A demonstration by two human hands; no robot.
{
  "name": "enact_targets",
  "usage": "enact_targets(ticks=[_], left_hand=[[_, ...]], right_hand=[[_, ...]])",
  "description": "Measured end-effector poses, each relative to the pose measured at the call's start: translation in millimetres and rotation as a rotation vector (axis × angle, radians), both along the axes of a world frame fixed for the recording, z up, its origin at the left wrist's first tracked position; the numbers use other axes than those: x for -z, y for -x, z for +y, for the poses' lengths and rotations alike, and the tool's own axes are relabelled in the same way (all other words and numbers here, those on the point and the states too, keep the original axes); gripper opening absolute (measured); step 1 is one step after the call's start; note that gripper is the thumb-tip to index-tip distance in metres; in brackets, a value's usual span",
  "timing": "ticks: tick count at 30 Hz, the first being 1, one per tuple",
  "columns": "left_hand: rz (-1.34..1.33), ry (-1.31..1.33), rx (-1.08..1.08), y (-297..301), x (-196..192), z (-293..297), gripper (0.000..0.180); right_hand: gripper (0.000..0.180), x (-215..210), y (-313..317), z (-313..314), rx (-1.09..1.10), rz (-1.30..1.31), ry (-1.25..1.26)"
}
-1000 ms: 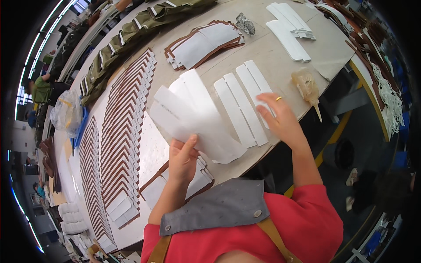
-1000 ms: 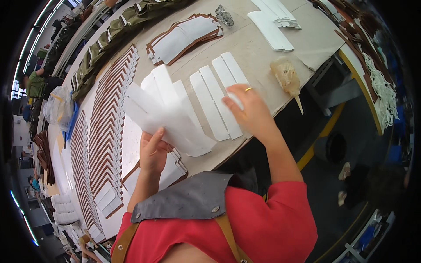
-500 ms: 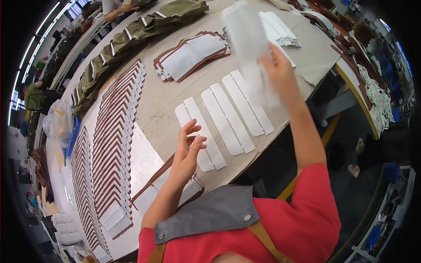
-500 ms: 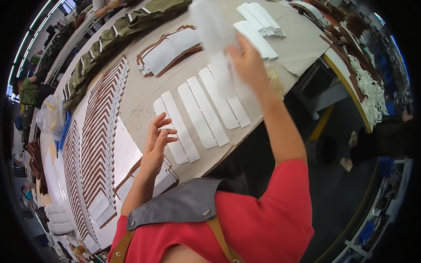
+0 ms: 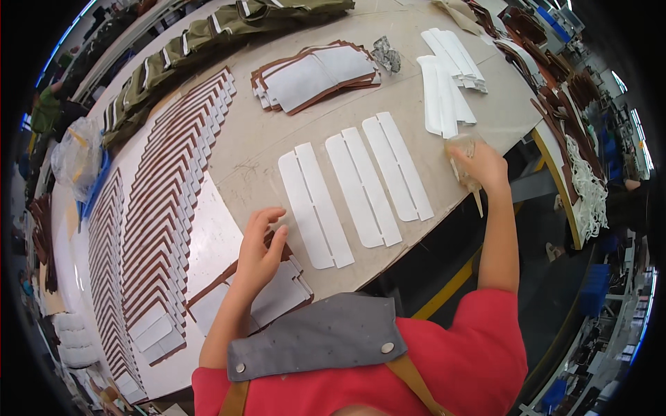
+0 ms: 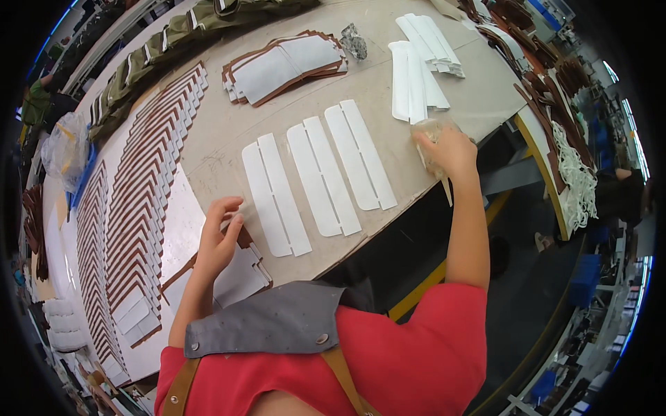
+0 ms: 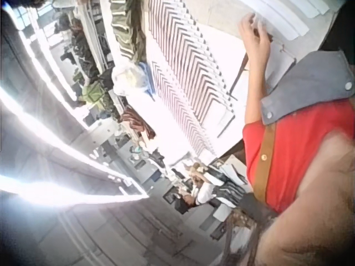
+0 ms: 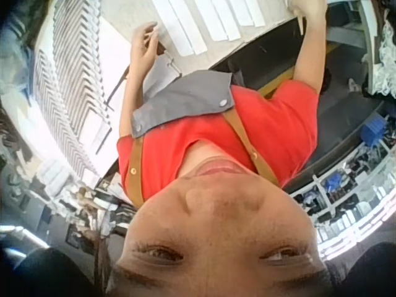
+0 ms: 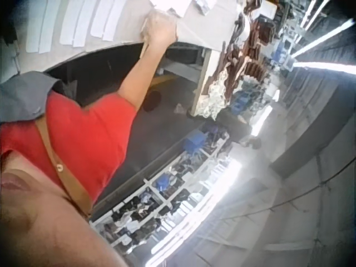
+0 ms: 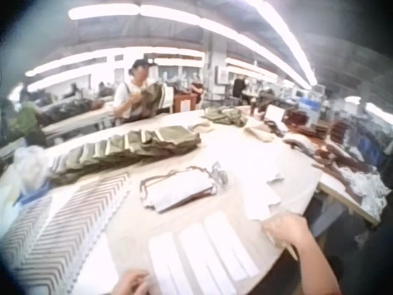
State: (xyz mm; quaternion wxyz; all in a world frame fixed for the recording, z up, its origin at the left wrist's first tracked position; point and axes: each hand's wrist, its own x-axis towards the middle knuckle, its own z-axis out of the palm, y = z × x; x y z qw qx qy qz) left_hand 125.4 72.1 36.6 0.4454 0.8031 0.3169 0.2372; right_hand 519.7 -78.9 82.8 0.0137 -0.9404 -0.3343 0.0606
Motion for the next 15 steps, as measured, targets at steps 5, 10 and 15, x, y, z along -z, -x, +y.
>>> enact_targets(ticks=[5,10,15], left_hand=[[0.138,-0.226,0.070,-6.9,11.6,-7.5,0.028],[0.179,-0.421,0.100,-6.3,20.2,-6.3,0.030],[0.190,-0.458,0.104,-6.0,26.0,-5.4,0.028]], right_hand=[[0.065,10.3,-5.3,-17.6,-0.028,0.309,-0.275],[0.064,43.7,-3.0,-8.0,0.016,1.145,-0.922],[0.062,43.6,42.5,62.2,-0.272,1.388,-1.149]])
